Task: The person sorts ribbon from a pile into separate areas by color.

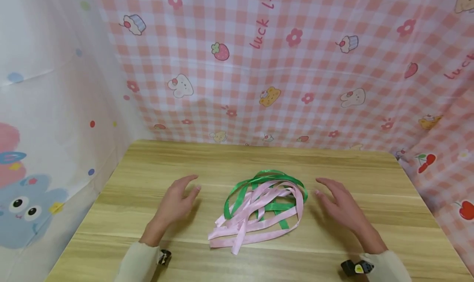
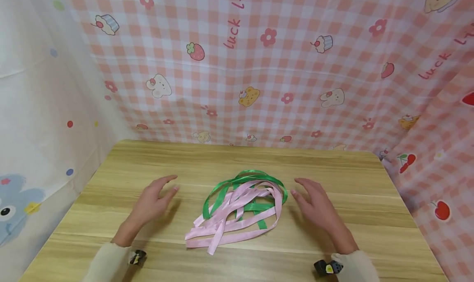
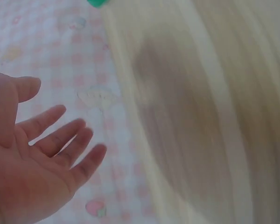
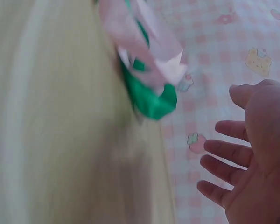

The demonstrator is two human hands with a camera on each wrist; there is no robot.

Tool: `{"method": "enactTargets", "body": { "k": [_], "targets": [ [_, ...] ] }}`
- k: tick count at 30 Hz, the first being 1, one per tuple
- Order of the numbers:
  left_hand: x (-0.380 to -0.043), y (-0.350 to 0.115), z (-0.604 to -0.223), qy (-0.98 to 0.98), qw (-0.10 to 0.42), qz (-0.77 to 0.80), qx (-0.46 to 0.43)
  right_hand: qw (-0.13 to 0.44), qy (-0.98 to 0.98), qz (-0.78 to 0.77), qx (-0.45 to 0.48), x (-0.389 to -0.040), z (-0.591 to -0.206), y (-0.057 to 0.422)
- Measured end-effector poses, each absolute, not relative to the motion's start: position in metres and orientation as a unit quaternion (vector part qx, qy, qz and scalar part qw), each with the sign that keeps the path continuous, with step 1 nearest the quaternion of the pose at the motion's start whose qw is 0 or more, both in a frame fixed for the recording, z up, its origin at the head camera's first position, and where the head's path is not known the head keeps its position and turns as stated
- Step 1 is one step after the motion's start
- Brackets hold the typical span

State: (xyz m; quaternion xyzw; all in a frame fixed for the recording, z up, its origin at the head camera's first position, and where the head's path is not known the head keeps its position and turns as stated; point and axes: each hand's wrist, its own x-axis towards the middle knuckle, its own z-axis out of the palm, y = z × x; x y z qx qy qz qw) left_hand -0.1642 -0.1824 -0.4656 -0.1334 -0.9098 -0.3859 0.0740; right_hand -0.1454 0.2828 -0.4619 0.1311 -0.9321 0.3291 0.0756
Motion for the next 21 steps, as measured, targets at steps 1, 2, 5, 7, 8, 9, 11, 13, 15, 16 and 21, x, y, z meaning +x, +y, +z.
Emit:
{"method": "enactTargets", "body": {
  "k": [1,2,5,7,8,9,11,13,15,16,21],
  "targets": [
    [-0.165,-0.178,-0.465,-0.904,0.06,-0.402,-0.132,0.068,-0.93,0.335,0.131,-0.149,-0.462,0.28],
    [-0.167,-0.173,-0.465,-0.9,0.047,-0.412,-0.131,0.064,-0.928,0.341,0.132,-0.153,-0.462,0.277],
    [-0.173,-0.158,-0.466,-0.884,0.009,-0.448,-0.13,0.054,-0.922,0.36,0.133,-0.165,-0.462,0.268],
    [-0.178,-0.149,-0.468,-0.876,-0.016,-0.464,-0.129,0.047,-0.918,0.372,0.129,-0.173,-0.464,0.262],
    [-0.181,-0.144,-0.469,-0.873,-0.026,-0.47,-0.129,0.043,-0.916,0.378,0.126,-0.177,-0.465,0.259],
    [-0.184,-0.14,-0.471,-0.869,-0.036,-0.476,-0.129,0.039,-0.915,0.383,0.121,-0.181,-0.465,0.257],
    [-0.189,-0.132,-0.474,-0.865,-0.052,-0.483,-0.128,0.028,-0.912,0.395,0.109,-0.19,-0.466,0.252],
    [-0.194,-0.125,-0.475,-0.86,-0.064,-0.491,-0.126,0.017,-0.908,0.407,0.095,-0.198,-0.467,0.247],
    [-0.199,-0.118,-0.478,-0.853,-0.074,-0.501,-0.123,0.006,-0.908,0.411,0.083,-0.205,-0.466,0.242],
    [-0.201,-0.116,-0.478,-0.849,-0.079,-0.508,-0.12,0.001,-0.908,0.412,0.079,-0.209,-0.466,0.24],
    [-0.215,-0.1,-0.481,-0.829,-0.097,-0.538,-0.115,-0.008,-0.915,0.394,0.084,-0.231,-0.471,0.228]
  ]
}}
